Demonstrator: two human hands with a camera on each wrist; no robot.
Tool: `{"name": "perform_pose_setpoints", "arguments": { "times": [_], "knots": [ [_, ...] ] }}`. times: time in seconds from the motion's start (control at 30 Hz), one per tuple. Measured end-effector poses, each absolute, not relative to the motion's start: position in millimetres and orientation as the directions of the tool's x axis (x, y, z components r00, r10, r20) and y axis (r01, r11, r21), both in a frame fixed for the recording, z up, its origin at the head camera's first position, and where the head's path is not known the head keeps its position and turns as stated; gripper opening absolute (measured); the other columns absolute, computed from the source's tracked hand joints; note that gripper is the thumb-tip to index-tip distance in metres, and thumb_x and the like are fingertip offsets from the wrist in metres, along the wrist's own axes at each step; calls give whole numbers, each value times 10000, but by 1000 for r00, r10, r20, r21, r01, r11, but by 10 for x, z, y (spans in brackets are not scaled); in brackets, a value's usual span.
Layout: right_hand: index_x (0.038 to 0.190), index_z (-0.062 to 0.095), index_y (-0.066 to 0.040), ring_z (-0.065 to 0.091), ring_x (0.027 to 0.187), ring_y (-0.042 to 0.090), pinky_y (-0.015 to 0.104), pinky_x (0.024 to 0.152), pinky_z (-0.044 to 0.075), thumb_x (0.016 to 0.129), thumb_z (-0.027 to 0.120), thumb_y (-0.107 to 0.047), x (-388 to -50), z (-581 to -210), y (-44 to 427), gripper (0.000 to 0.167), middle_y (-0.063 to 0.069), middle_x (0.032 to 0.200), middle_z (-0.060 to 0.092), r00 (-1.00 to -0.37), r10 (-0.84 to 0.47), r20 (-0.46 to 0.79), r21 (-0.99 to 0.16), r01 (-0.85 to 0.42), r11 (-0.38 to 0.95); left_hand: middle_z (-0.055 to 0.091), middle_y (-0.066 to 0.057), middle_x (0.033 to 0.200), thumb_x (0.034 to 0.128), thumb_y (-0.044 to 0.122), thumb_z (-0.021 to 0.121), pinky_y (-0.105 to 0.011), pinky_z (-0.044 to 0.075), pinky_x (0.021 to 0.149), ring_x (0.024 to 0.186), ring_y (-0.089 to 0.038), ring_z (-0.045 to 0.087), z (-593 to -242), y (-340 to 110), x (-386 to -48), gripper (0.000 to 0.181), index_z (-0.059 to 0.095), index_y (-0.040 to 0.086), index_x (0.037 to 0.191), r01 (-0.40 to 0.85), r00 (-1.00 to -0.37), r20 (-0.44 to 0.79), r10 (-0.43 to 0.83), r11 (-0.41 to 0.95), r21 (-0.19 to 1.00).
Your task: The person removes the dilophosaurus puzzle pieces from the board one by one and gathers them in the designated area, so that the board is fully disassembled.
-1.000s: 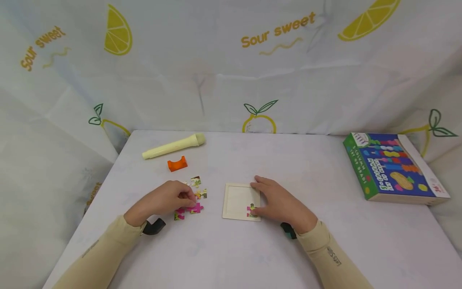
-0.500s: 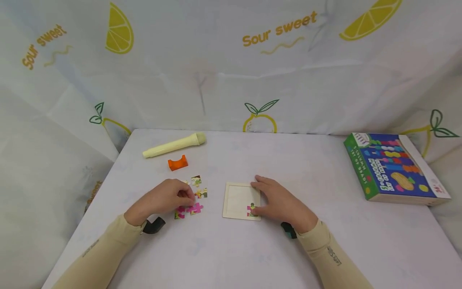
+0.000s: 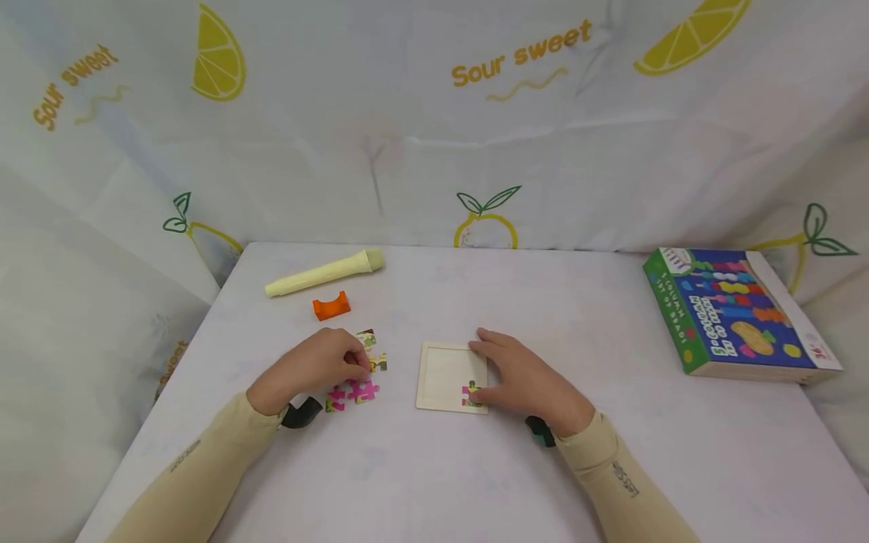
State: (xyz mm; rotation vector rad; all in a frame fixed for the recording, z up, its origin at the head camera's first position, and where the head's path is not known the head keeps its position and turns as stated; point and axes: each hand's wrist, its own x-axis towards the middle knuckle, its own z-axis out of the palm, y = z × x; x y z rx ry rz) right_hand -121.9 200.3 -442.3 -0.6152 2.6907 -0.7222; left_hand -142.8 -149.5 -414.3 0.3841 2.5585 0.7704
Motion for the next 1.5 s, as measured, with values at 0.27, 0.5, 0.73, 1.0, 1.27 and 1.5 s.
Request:
{"name": "perform_pose_setpoints", "arguments": {
  "times": [0.27, 0.5, 0.73, 1.0, 1.27, 1.5],
  "knots": [
    [1553, 556, -28, 394, 1579, 459, 623, 1239, 392, 900, 890, -326, -1210, -4403, 2013, 792, 187, 1724, 403, -873, -460, -165, -530, -315, 788, 711, 6, 788, 953, 118, 797, -284, 488, 587, 582, -124, 575, -4155, -1423, -1417, 172, 786, 169, 789, 137, -828, -387, 405, 817, 561],
    [1552, 556, -24, 393, 1579, 462, 623, 1237, 394, 900, 889, -322, -1212, -4415, 2031, 791, 194, 1721, 404, -874, -458, -163, -533, -313, 786, 710, -13, 790, 956, 86, 763, -289, 494, 575, 558, -129, 559, -4111, -1358, -1435, 155, 789, 153, 818, 150, -831, -364, 421, 800, 581],
    [1555, 555, -30, 391, 1582, 458, 623, 1239, 393, 902, 888, -333, -1212, -4417, 2036, 793, 187, 1726, 399, -874, -455, -170, -530, -308, 790, 713, 45, 810, 982, 167, 766, -300, 511, 666, 681, -130, 593, -4042, -1082, -1507, 122, 808, 159, 868, 233, -823, -311, 476, 781, 579],
    [1557, 555, -34, 381, 1590, 453, 619, 1245, 385, 879, 909, -352, -1213, -4430, 2033, 829, 189, 1729, 391, -869, -466, -167, -560, -305, 770, 660, 94, 749, 961, 171, 797, -237, 464, 675, 756, -89, 571, -4128, -536, -1546, 167, 758, 214, 804, 355, -769, -276, 577, 743, 567],
    [1566, 552, -55, 358, 1603, 451, 628, 1253, 364, 800, 961, -420, -1210, -4432, 2039, 942, 178, 1736, 382, -864, -475, -165, -595, -297, 747, 694, 119, 845, 912, 184, 822, -207, 495, 685, 769, -49, 609, -4248, -168, -1501, 62, 783, 187, 960, 399, -733, -272, 623, 718, 570],
    [1585, 527, -60, 344, 1611, 441, 620, 1249, 371, 741, 1001, -408, -1211, -4431, 2039, 1029, 167, 1749, 360, -859, -478, -185, -591, -291, 752, 700, 141, 863, 910, 288, 881, -210, 505, 725, 805, -29, 618, -4293, -69, -1446, 138, 793, 212, 983, 409, -735, -266, 624, 721, 559]
  ]
}}
